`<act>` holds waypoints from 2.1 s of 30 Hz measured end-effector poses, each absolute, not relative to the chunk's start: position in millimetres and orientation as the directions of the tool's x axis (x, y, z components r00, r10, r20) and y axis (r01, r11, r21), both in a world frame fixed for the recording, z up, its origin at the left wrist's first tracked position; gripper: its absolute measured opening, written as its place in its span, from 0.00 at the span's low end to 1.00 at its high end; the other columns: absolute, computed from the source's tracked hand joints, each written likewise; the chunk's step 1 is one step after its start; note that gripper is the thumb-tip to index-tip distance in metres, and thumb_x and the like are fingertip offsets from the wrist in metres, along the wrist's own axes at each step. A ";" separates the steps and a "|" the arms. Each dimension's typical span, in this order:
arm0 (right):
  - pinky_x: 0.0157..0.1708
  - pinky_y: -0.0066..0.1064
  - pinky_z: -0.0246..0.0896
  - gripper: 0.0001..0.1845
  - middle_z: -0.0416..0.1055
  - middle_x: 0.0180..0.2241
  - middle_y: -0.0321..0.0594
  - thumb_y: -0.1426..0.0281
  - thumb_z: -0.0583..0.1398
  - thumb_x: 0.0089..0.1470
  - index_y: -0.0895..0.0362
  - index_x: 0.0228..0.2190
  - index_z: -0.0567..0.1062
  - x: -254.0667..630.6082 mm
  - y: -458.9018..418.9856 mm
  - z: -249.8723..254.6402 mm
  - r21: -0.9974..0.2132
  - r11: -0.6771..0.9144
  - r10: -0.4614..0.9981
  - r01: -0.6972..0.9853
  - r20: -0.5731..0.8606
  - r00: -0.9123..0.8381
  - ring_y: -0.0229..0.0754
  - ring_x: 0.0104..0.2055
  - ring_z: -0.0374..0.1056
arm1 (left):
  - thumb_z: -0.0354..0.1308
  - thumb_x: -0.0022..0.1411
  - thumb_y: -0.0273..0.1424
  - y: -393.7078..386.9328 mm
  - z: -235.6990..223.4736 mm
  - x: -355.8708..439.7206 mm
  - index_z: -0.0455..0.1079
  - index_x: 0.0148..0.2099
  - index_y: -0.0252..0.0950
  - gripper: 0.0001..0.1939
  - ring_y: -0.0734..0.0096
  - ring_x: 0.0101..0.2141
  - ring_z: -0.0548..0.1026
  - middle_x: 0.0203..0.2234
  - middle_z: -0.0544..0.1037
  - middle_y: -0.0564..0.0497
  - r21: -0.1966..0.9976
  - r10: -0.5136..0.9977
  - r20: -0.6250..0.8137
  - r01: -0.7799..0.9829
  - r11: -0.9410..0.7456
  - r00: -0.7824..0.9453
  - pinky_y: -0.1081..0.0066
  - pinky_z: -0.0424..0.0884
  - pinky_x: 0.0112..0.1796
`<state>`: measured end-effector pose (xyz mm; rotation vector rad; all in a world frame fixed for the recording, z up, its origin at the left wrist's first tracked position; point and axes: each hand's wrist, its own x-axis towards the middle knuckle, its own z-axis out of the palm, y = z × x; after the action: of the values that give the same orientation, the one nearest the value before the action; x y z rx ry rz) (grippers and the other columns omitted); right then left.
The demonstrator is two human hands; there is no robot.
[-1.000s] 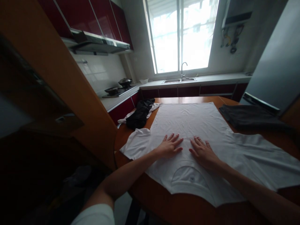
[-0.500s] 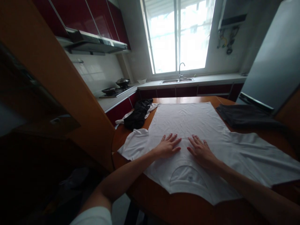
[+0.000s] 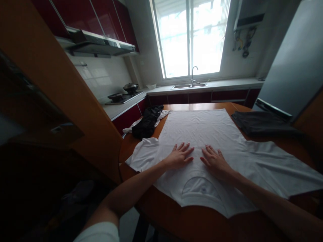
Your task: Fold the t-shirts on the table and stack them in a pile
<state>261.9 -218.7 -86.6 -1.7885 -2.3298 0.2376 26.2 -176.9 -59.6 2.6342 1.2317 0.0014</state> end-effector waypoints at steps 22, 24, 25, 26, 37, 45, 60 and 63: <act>0.67 0.58 0.35 0.34 0.44 0.72 0.53 0.54 0.42 0.69 0.59 0.68 0.57 263.3 -221.8 -76.9 -0.260 0.266 0.961 0.928 -0.004 -0.276 0.54 0.74 0.37 | 0.46 0.72 0.50 -171.6 -56.6 23.5 0.53 0.72 0.47 0.31 0.49 0.71 0.42 0.73 0.46 0.45 0.253 0.771 -0.052 0.755 -0.605 0.635 0.40 0.45 0.64; 0.67 0.58 0.35 0.34 0.44 0.71 0.53 0.54 0.42 0.69 0.59 0.67 0.58 264.0 -221.7 -77.3 -0.260 0.266 0.962 0.928 0.002 -0.274 0.54 0.74 0.38 | 0.49 0.71 0.48 -166.7 -48.4 15.0 0.59 0.70 0.43 0.30 0.50 0.70 0.48 0.71 0.52 0.43 0.283 0.785 0.035 0.747 -0.601 0.619 0.46 0.50 0.65; 0.67 0.58 0.35 0.34 0.44 0.71 0.54 0.54 0.42 0.69 0.59 0.67 0.58 264.4 -221.6 -78.0 -0.260 0.266 0.962 0.928 0.005 -0.274 0.54 0.74 0.38 | 0.50 0.71 0.47 -163.9 -41.8 8.2 0.61 0.69 0.40 0.29 0.52 0.69 0.51 0.70 0.56 0.42 0.304 0.793 0.091 0.742 -0.598 0.602 0.50 0.52 0.65; 0.67 0.57 0.35 0.34 0.45 0.71 0.54 0.54 0.42 0.69 0.59 0.67 0.58 264.8 -221.3 -79.0 -0.260 0.268 0.961 0.928 0.009 -0.275 0.54 0.73 0.38 | 0.51 0.71 0.46 -161.1 -33.9 -0.3 0.63 0.68 0.38 0.29 0.54 0.68 0.55 0.68 0.60 0.41 0.326 0.802 0.147 0.737 -0.592 0.578 0.54 0.55 0.65; 0.67 0.58 0.37 0.33 0.46 0.71 0.52 0.55 0.42 0.69 0.58 0.66 0.60 268.2 -218.8 -87.9 -0.251 0.280 0.959 0.926 0.040 -0.279 0.53 0.73 0.39 | 0.60 0.63 0.46 -161.5 14.0 -155.1 0.69 0.61 0.33 0.30 0.53 0.58 0.71 0.59 0.73 0.39 0.366 0.986 0.159 0.925 -0.106 0.050 0.64 0.64 0.57; 0.66 0.58 0.43 0.31 0.53 0.69 0.53 0.55 0.43 0.68 0.56 0.63 0.67 268.7 -214.8 -91.7 -0.297 0.250 0.968 0.922 0.096 -0.231 0.55 0.72 0.46 | 0.59 0.62 0.46 -216.6 -46.0 -193.5 0.68 0.63 0.30 0.33 0.44 0.52 0.72 0.51 0.74 0.34 0.124 0.887 0.305 0.938 0.325 -0.347 0.57 0.66 0.54; 0.65 0.48 0.54 0.31 0.63 0.63 0.57 0.55 0.45 0.68 0.61 0.55 0.73 266.3 -218.7 -80.7 -0.448 0.406 0.902 0.796 0.335 -0.271 0.55 0.66 0.59 | 0.54 0.61 0.39 -183.1 37.4 -148.9 0.77 0.38 0.36 0.15 0.62 0.35 0.78 0.33 0.82 0.48 0.480 0.872 0.465 0.871 -0.102 -0.154 0.71 0.70 0.36; 0.65 0.48 0.54 0.30 0.64 0.62 0.56 0.55 0.45 0.68 0.60 0.55 0.73 266.6 -219.1 -81.0 -0.465 0.412 0.902 0.784 0.329 -0.279 0.54 0.65 0.60 | 0.55 0.62 0.40 -173.5 52.0 -102.8 0.77 0.39 0.35 0.15 0.65 0.33 0.78 0.31 0.81 0.49 0.520 0.918 0.396 0.821 -0.236 0.014 0.73 0.69 0.33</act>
<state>266.6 -219.1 -81.0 -1.4263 -2.1270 0.2846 -102.8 -173.5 52.0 2.1298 1.8456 1.0252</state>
